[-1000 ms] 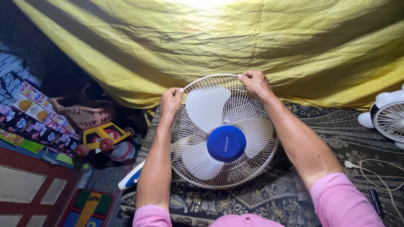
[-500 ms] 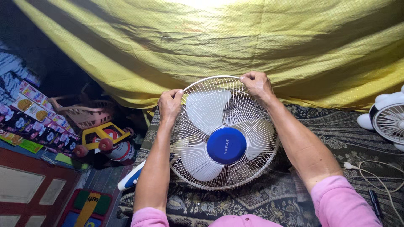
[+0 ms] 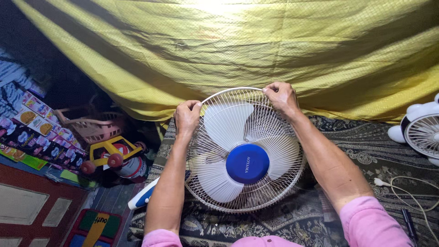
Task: The person uses a screwdriver to loosen screws on the front grille of a desk fan, then removes the grille, the fan blades, and the central hub. The components are placed on the table next to the fan base.
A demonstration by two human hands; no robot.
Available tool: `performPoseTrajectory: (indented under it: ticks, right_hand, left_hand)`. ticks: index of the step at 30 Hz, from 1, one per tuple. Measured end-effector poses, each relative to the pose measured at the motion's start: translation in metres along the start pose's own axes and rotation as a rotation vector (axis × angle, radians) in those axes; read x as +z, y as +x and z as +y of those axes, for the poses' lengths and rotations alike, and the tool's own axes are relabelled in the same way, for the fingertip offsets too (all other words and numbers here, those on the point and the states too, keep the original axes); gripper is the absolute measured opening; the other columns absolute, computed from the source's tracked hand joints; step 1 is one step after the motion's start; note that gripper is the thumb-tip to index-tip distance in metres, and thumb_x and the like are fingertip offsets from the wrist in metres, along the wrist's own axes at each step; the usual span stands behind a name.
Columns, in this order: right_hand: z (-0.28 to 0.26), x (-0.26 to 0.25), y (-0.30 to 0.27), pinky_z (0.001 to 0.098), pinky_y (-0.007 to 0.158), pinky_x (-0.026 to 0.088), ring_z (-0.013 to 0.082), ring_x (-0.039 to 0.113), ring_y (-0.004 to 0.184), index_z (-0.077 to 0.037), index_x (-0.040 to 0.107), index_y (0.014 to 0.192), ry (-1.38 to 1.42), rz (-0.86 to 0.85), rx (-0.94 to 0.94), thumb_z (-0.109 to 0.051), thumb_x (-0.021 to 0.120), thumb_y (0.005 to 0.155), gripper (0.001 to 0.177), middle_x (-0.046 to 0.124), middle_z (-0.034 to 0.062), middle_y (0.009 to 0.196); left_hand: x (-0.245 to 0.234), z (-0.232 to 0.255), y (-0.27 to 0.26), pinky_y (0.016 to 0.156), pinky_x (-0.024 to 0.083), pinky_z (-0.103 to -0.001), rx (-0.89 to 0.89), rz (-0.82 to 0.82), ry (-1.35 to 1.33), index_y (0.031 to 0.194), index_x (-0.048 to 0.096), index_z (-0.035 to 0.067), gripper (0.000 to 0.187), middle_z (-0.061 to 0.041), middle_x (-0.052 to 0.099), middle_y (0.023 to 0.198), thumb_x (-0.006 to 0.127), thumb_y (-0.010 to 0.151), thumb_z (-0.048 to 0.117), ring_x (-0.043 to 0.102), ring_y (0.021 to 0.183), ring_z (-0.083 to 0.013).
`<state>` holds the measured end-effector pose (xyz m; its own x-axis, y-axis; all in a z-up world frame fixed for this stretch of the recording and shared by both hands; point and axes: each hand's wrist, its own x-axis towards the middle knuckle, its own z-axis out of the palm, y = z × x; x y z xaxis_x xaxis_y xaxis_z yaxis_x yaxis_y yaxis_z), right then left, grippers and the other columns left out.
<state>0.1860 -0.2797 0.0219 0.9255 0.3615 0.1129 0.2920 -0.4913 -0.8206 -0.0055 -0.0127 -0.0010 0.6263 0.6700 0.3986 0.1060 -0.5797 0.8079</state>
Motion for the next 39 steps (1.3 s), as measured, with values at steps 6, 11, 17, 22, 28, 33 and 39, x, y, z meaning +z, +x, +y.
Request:
performPoseTrajectory:
  ticks: [6, 11, 17, 22, 28, 33, 39]
  right_hand:
    - [-0.015, -0.011, -0.009, 0.0358, 0.061, 0.052, 0.0126, 0.061, 0.069, -0.011, 0.074, 0.105, 0.043, -0.092, -0.013, -0.033, 0.07, 0.092, 0.026, 0.072, 0.0055, 0.087]
    - [-0.02, -0.009, -0.012, 0.0372, 0.065, 0.054, 0.0145, 0.063, 0.072, -0.011, 0.076, 0.106, 0.033, -0.08, 0.016, -0.032, 0.069, 0.092, 0.026, 0.073, 0.0071, 0.09]
    - [-0.021, -0.009, -0.016, 0.0395, 0.067, 0.053, 0.0151, 0.06, 0.076, -0.006, 0.075, 0.101, 0.113, -0.037, -0.073, -0.029, 0.072, 0.093, 0.025, 0.069, 0.0095, 0.094]
    - [-0.03, -0.013, -0.022, 0.0376, 0.065, 0.054, 0.0161, 0.06, 0.073, -0.007, 0.073, 0.103, 0.107, -0.07, -0.049, -0.029, 0.067, 0.095, 0.024, 0.069, 0.0077, 0.088]
    - [-0.015, -0.01, -0.029, 0.0438, 0.077, 0.051, 0.0246, 0.06, 0.092, -0.003, 0.076, 0.109, -0.008, -0.016, -0.172, -0.034, 0.061, 0.104, 0.035, 0.067, 0.0164, 0.102]
    - [-0.017, -0.006, -0.033, 0.0456, 0.097, 0.054, 0.0303, 0.065, 0.114, -0.009, 0.073, 0.122, 0.018, -0.008, -0.108, -0.045, 0.059, 0.094, 0.047, 0.067, 0.0179, 0.123]
    - [-0.005, -0.007, -0.02, 0.0533, 0.103, 0.045, 0.0371, 0.051, 0.13, -0.001, 0.055, 0.14, -0.153, -0.117, -0.12, -0.068, 0.068, 0.081, 0.09, 0.051, 0.0271, 0.141]
  left_hand:
    - [-0.008, 0.006, 0.0, 0.07, 0.055, -0.036, -0.212, -0.16, -0.066, 0.109, 0.078, 0.01, 0.029, -0.011, 0.078, 0.083, 0.067, 0.089, 0.029, 0.069, 0.072, -0.0202]
    - [-0.007, 0.009, 0.0, 0.078, 0.055, -0.036, -0.108, -0.103, -0.012, 0.103, 0.079, 0.005, 0.03, -0.012, 0.076, 0.092, 0.067, 0.09, 0.029, 0.07, 0.082, -0.0207]
    - [-0.006, 0.01, -0.001, 0.085, 0.054, -0.039, -0.105, -0.116, 0.017, 0.105, 0.078, 0.006, 0.029, -0.014, 0.07, 0.103, 0.066, 0.093, 0.03, 0.067, 0.092, -0.0245]
    - [-0.01, 0.017, -0.002, 0.085, 0.053, -0.038, -0.111, -0.157, 0.016, 0.107, 0.077, 0.008, 0.029, -0.012, 0.069, 0.105, 0.064, 0.094, 0.031, 0.066, 0.095, -0.0238]
    - [-0.003, -0.002, -0.013, 0.092, 0.052, -0.041, 0.103, -0.094, 0.061, 0.119, 0.075, 0.006, 0.035, -0.019, 0.067, 0.107, 0.062, 0.098, 0.031, 0.066, 0.1, -0.0311]
    - [0.002, -0.01, -0.017, 0.1, 0.05, -0.041, 0.167, -0.073, 0.02, 0.125, 0.071, 0.004, 0.042, -0.021, 0.067, 0.117, 0.059, 0.1, 0.035, 0.064, 0.112, -0.0336]
    - [-0.009, -0.01, -0.013, 0.109, 0.039, -0.047, 0.025, -0.22, 0.247, 0.137, 0.06, 0.0, 0.074, -0.028, 0.057, 0.136, 0.065, 0.091, 0.058, 0.052, 0.128, -0.0404]
